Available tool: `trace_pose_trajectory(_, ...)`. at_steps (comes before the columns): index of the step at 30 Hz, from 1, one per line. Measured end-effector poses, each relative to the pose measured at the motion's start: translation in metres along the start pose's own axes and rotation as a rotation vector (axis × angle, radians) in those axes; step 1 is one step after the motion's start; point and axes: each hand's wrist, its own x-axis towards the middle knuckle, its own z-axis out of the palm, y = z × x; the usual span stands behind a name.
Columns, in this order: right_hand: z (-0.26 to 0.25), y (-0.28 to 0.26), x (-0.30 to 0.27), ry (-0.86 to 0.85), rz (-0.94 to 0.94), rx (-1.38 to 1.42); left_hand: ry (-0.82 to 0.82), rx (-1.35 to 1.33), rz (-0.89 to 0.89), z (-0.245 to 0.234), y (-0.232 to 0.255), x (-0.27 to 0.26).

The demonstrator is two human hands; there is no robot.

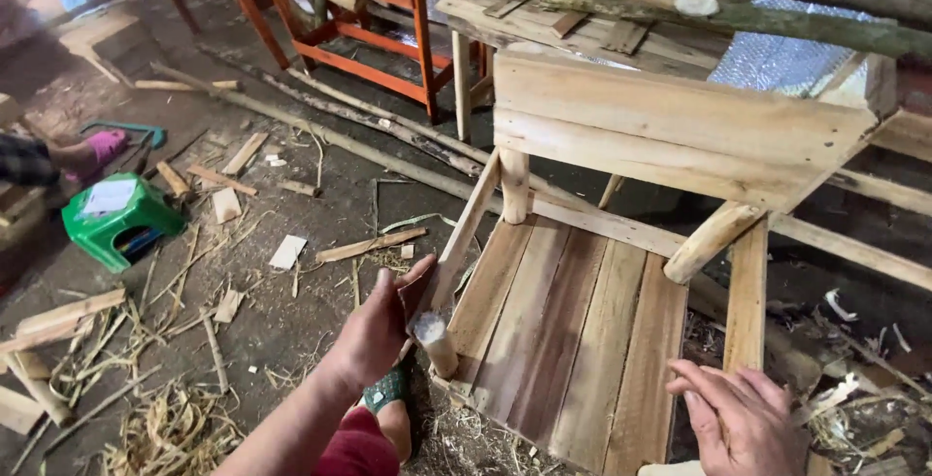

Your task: Sanding a wooden chair by hand using sandpaper to smooth the wood surfaces.

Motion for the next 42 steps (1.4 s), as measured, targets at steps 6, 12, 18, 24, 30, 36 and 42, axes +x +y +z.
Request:
trace_pose_trajectory(6, 0.002, 0.0, -0.001, -0.013, -0.003, 0.007, 0.016, -0.141, -0.118, -0.005, -0.011, 0.013)
trace_pose_trajectory(12, 0.001, -0.003, 0.0, -0.018, 0.015, 0.028, -0.014, 0.182, -0.159, 0.006, 0.007, 0.02)
trace_pose_trajectory(18, 0.004, -0.005, -0.001, 0.012, 0.014, 0.019, 0.054, 0.27, -0.246, 0.016, 0.01, 0.05)
trace_pose_trajectory(24, 0.005, -0.006, 0.001, 0.034, -0.007, 0.031, -0.014, 0.332, -0.23, 0.004, 0.004, 0.129)
trace_pose_trajectory(30, 0.035, 0.021, -0.005, 0.067, -0.067, -0.019, 0.026, 0.444, 0.024, 0.023, 0.021, 0.198)
trace_pose_trajectory(36, 0.043, 0.029, -0.005, 0.099, -0.042, 0.033, -0.088, 0.139, 0.07, 0.049, 0.043, 0.241)
trace_pose_trajectory(42, 0.033, 0.019, -0.005, 0.08, -0.122, 0.011, -0.152, 0.152, 0.117, 0.016, 0.009, 0.283)
